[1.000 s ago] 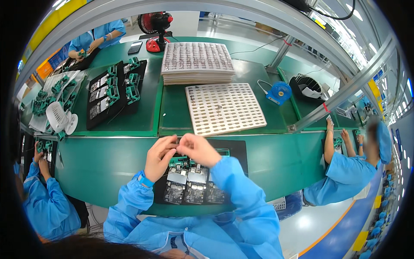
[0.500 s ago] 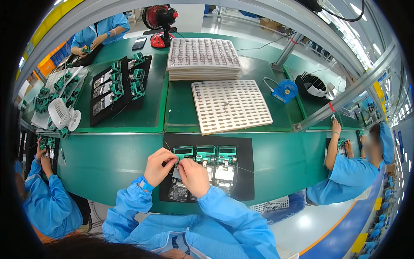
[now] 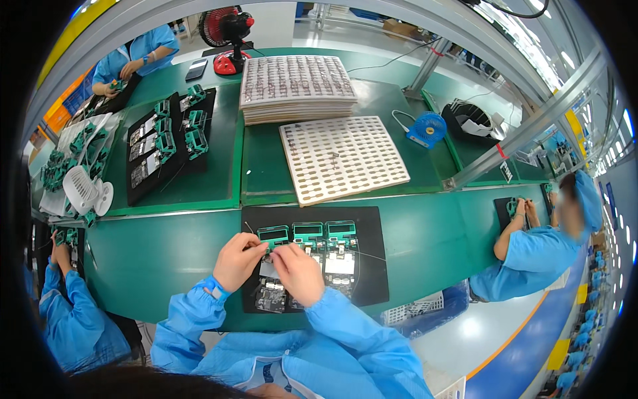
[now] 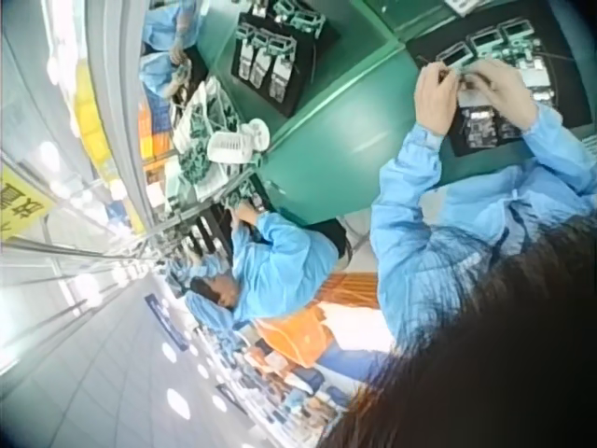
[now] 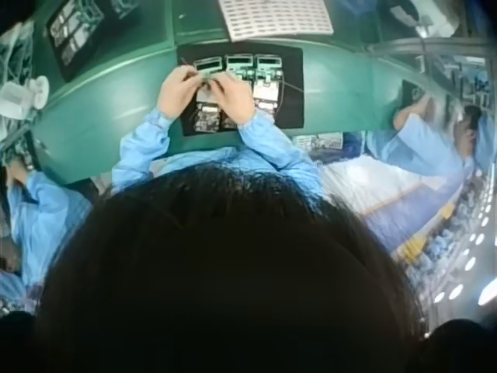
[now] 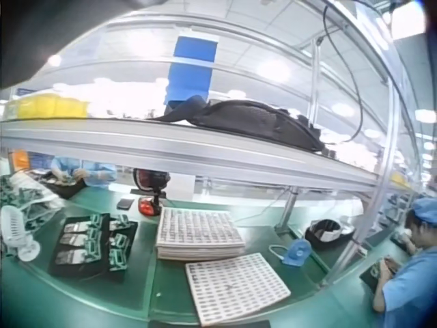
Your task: Manually assembling small components onto printed circuit boards on a factory assembly line.
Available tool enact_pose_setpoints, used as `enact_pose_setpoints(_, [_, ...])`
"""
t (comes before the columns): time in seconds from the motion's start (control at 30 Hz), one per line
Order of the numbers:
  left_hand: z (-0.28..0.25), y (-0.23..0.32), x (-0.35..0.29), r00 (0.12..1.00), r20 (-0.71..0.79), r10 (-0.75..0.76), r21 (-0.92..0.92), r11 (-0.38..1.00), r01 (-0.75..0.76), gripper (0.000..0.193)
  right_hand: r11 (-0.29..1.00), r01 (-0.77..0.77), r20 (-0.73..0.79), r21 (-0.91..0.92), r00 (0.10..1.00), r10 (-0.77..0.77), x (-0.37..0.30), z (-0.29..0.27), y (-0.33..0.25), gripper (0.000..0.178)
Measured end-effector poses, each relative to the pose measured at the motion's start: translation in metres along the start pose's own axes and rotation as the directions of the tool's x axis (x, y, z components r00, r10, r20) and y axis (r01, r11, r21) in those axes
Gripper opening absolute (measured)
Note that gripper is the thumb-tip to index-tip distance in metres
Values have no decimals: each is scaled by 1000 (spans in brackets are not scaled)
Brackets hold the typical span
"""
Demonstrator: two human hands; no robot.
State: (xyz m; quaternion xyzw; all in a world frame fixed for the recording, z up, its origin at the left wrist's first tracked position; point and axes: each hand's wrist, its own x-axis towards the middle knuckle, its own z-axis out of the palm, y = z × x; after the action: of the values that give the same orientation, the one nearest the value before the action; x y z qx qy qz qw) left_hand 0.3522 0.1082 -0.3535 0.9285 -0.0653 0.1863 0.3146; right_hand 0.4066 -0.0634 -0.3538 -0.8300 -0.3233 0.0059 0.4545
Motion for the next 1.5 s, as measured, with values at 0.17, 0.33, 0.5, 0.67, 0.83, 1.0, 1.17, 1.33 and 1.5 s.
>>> enact_pose_setpoints(0.17, [-6,-17,-6,942,54,331,352,877,-328,33,940,-130,-374,-316,927,3,5,-52,18,8])
enact_pose_setpoints(0.33, [-4,-26,-5,899,100,426,354,830,-432,36,876,-116,-314,-469,948,-42,-2,-61,43,5])
enact_pose_setpoints(0.5, [-9,-31,-2,899,85,429,245,866,-436,36,764,-34,-200,-645,972,-125,-1,-53,44,9])
enact_pose_setpoints(0.67, [-6,-33,-3,906,68,418,235,876,-421,36,651,27,-69,-759,990,-121,1,-47,37,13])
enact_pose_setpoints(0.83, [-8,-36,2,886,96,454,222,858,-464,36,545,44,-31,-837,991,-129,11,-38,37,12])
enact_pose_setpoints(1.0, [-12,-41,8,862,87,500,193,840,-507,35,902,-88,-308,-423,950,-52,9,-51,64,14])
enact_pose_setpoints(1.17, [-12,-45,7,871,101,481,147,858,-492,33,976,-207,-480,-63,864,152,11,-66,48,11])
enact_pose_setpoints(1.33, [-12,-50,11,829,80,553,136,818,-558,30,932,164,-233,-322,941,-246,16,-30,28,13])
enact_pose_setpoints(1.5, [-15,-50,15,804,65,590,151,791,-593,27,809,233,22,-540,964,-263,12,-9,23,16])
